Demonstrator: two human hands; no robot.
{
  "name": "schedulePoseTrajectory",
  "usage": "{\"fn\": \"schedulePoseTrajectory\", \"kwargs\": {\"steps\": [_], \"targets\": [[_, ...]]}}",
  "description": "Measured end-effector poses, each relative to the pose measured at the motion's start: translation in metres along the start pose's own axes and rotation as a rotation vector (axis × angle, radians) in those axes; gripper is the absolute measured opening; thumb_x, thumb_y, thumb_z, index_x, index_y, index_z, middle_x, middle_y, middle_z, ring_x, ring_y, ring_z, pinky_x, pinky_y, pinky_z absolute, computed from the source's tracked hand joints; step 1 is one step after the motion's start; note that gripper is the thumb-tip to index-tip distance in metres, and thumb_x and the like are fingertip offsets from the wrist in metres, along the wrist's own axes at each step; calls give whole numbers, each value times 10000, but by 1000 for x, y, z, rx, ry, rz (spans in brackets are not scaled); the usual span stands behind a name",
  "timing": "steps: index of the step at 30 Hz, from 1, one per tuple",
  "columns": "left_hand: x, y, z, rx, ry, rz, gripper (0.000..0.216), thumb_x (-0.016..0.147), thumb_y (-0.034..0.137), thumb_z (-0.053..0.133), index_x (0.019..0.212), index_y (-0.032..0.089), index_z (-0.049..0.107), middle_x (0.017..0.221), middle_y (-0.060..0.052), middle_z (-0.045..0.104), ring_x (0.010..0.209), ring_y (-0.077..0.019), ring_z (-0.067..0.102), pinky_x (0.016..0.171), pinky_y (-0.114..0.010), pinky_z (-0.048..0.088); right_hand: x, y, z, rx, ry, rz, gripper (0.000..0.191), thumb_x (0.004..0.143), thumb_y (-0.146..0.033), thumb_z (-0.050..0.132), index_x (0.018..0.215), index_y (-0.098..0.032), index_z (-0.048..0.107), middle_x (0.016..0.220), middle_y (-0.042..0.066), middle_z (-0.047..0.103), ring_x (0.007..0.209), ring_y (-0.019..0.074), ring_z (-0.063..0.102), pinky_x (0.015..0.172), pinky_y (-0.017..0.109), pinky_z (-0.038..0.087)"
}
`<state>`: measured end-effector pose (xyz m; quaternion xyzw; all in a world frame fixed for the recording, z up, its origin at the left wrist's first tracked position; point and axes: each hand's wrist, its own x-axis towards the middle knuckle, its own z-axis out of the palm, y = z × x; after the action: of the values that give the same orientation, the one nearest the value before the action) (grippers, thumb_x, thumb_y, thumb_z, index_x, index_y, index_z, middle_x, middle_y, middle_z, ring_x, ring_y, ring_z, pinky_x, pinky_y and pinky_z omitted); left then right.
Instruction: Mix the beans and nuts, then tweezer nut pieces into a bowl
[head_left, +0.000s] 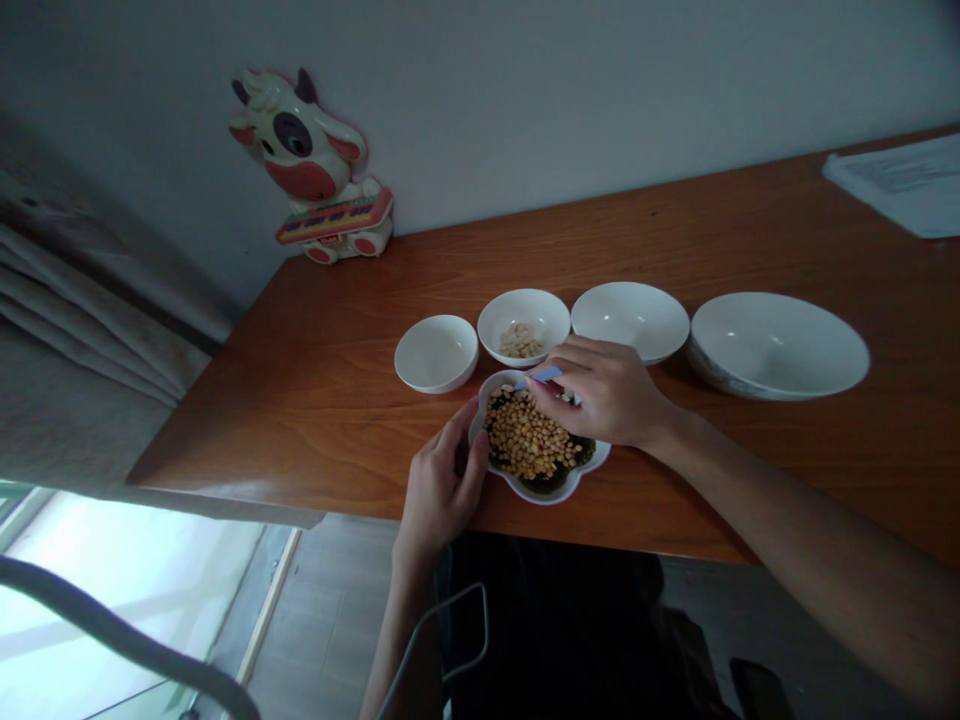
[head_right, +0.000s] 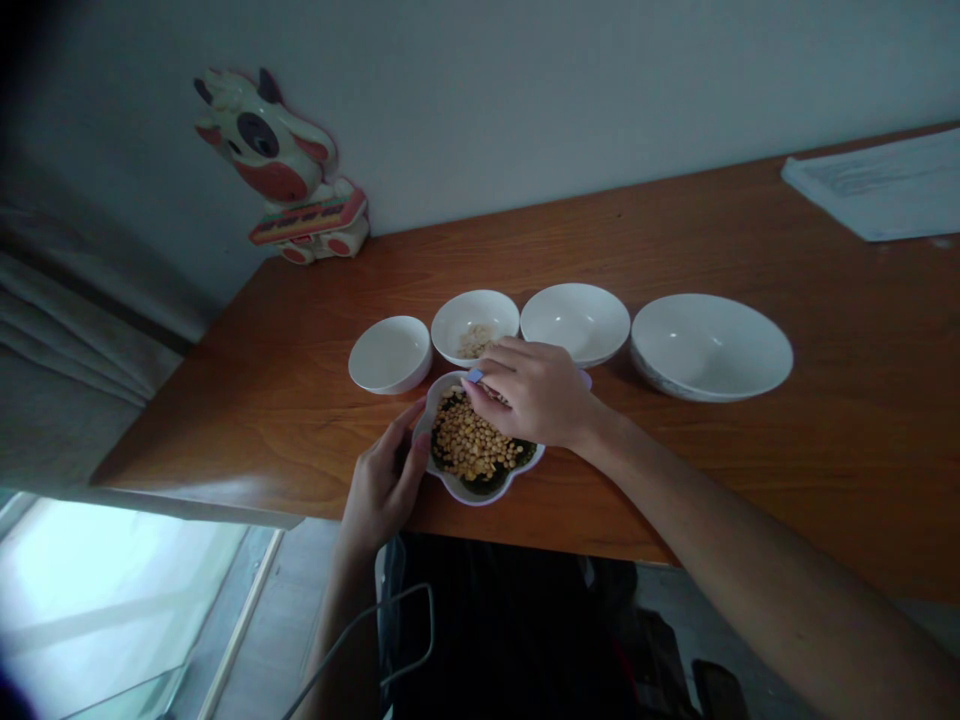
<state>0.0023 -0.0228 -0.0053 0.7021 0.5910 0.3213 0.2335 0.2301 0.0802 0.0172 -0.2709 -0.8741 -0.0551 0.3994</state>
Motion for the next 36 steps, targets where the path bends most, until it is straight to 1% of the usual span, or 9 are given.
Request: {"fn": "schedulePoseTrajectory", "kwargs": {"steps": [7, 12, 15, 17, 19, 21, 27, 32, 36], "targets": [[0, 0, 1, 1, 6, -6, 441, 1062, 360, 484, 1468, 195, 532, 1177, -106, 751, 1023, -220, 735, 898, -326, 576, 0, 1, -2, -3, 90, 14, 139, 902, -191, 601, 776, -210, 656, 723, 17, 682, 673, 165, 579, 623, 321, 457], [0, 1, 0, -28, -6, -20, 455, 1065, 355, 483, 1486, 187, 518, 1156, -104, 756, 1055, -230, 731, 945, -343, 564, -1, 2, -4, -1, 165, 34, 62, 890, -184, 607, 849, -227, 623, 730, 12, 667, 667, 166, 577, 632, 321, 469], [0, 3, 0, -39, -9, -23, 448, 1068, 355, 480, 1486, 198, 515, 1219, -110, 746, 1087, -236, 726, 960, -352, 563, -1, 3, -5, -31, 227, 43, 66, 898, -179, 603, 858, -230, 590, 703, 4, 634, 647, 161, 562, 607, 310, 453], [0, 4, 0, -41, -8, -15, 442, 1067, 347, 481, 1483, 203, 513, 1298, -113, 722, 1151, -244, 710, 990, -362, 556, 0, 3, -6, -43, 252, 45, 74, 899, -166, 606, 864, -223, 574, 699, 6, 618, 635, 158, 551, 592, 304, 444], [1, 5, 0, -46, 0, -1, 430, 1066, 332, 479, 1476, 207, 517, 1370, -111, 689, 1216, -247, 686, 1018, -366, 547, 0, 4, -6, -43, 264, 53, 71, 899, -159, 610, 882, -216, 571, 698, 6, 608, 630, 157, 547, 584, 301, 440], [1, 5, 0, -47, 8, 9, 425, 1065, 321, 480, 1473, 209, 516, 1396, -110, 677, 1244, -245, 675, 1025, -363, 548, 1, 5, -7, -47, 275, 76, 66, 906, -159, 601, 889, -216, 572, 699, 4, 605, 632, 159, 549, 587, 299, 445], [2, 4, 0, -43, 22, 22, 409, 1067, 319, 476, 1454, 204, 540, 1375, -114, 692, 1227, -246, 692, 1026, -364, 562, 3, 7, -8, -50, 302, 154, 81, 920, -152, 577, 868, -213, 569, 711, 9, 609, 652, 163, 583, 592, 300, 452], [2, 1, 2, -56, 22, 28, 419, 1068, 331, 472, 1465, 215, 538, 1419, -102, 665, 1303, -249, 644, 1066, -367, 543, 2, 9, -6, -59, 300, 168, 104, 941, -167, 569, 847, -210, 564, 676, -7, 571, 616, 147, 546, 584, 294, 437], [2, -3, 3, -52, 2, 9, 417, 1072, 344, 459, 1465, 231, 538, 1453, -86, 640, 1340, -241, 614, 1101, -359, 515, 0, 9, -3, -62, 285, 181, 98, 961, -172, 551, 869, -195, 576, 697, 7, 589, 648, 154, 562, 610, 297, 440]]}}
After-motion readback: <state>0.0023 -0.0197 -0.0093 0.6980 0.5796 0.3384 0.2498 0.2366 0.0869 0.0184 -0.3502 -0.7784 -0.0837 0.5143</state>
